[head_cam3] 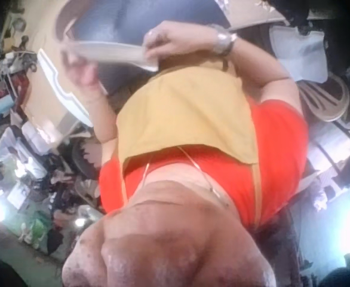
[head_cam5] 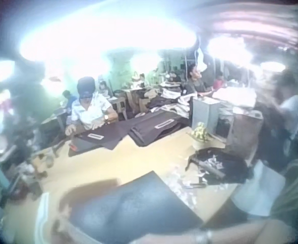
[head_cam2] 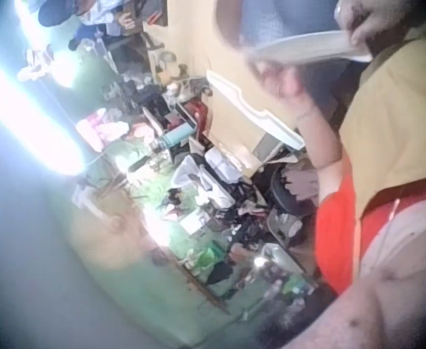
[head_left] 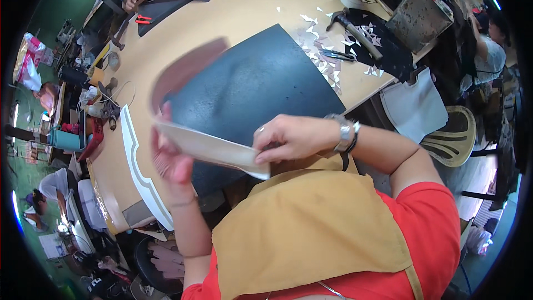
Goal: The person applies adhesive to the inner edges of leather pieces using a small applicator tool, then folds the edges and hammers them flat on a workbench.
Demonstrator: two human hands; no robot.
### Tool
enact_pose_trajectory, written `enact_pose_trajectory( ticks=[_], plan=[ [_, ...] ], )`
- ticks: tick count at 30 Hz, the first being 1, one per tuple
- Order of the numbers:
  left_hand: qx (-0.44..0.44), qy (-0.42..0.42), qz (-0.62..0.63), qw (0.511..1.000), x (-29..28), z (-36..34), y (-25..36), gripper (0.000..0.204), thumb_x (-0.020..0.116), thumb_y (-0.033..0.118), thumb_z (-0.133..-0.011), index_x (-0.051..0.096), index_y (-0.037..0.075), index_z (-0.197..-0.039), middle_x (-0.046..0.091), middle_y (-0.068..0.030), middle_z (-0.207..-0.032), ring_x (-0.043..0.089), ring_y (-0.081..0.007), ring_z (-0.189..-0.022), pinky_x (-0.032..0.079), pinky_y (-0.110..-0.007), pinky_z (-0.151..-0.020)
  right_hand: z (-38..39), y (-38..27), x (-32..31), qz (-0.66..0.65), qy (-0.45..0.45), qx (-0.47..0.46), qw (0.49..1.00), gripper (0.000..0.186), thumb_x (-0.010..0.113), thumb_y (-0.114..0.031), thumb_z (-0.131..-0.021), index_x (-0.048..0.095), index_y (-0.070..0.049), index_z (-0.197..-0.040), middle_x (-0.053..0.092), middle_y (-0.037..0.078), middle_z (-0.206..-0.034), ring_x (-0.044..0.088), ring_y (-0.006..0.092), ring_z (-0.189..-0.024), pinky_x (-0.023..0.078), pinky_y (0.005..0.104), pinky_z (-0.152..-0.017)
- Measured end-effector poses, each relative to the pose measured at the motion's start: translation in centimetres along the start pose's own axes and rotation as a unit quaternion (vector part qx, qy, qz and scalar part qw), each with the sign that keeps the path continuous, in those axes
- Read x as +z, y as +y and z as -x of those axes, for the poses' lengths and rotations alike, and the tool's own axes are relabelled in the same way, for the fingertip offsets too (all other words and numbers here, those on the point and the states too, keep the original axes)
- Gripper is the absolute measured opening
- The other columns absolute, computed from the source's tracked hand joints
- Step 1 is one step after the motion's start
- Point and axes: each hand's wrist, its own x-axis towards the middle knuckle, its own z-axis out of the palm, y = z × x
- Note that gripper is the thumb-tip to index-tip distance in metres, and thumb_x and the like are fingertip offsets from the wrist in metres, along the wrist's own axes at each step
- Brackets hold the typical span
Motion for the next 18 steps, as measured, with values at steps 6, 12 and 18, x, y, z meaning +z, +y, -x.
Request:
enact_pose_trajectory(
  ticks=[6,12,18],
  plan=[
    [0.23,0.222,-0.141,0.937,0.7,7.5,-2.9,0.047,0.059,0.028,-0.108,0.051,0.006,-0.15,0.073,-0.0068,-0.12,0.071,-0.0207,-0.11,0.062,-0.035,-0.093,1.8,2.5,-9.5,-0.105,-0.063,0.295,0.948,0.025,0.074,-0.023,-0.099,0.074,-0.002,-0.11,0.073,0.002,-0.087,0.066,0.007,-0.072,0.058,0.0245,-0.066],
    [-0.164,0.266,-0.131,0.941,2.7,8.5,-7.8,0.055,0.049,0.042,-0.11,0.044,0.009,-0.154,0.06,-0.0169,-0.145,0.069,-0.0279,-0.117,0.063,-0.043,-0.091,-0.3,8.4,-16.5,0.018,-0.001,0.329,0.944,0.027,0.074,-0.022,-0.098,0.074,-0.001,-0.115,0.073,0.002,-0.088,0.068,0.0094,-0.074,0.06,0.0253,-0.07],
    [-0.099,-0.057,-0.717,0.688,2.2,-4.4,-10.2,0.043,0.062,0.023,-0.106,0.055,0.005,-0.145,0.064,-0.0174,-0.135,0.07,-0.0243,-0.11,0.057,-0.037,-0.09,-0.2,10.4,-19.0,0.154,0.024,0.319,0.935,0.026,0.075,-0.019,-0.092,0.075,-0.003,-0.113,0.075,0.005,-0.092,0.07,0.0124,-0.076,0.06,0.0275,-0.071]
  ],
)
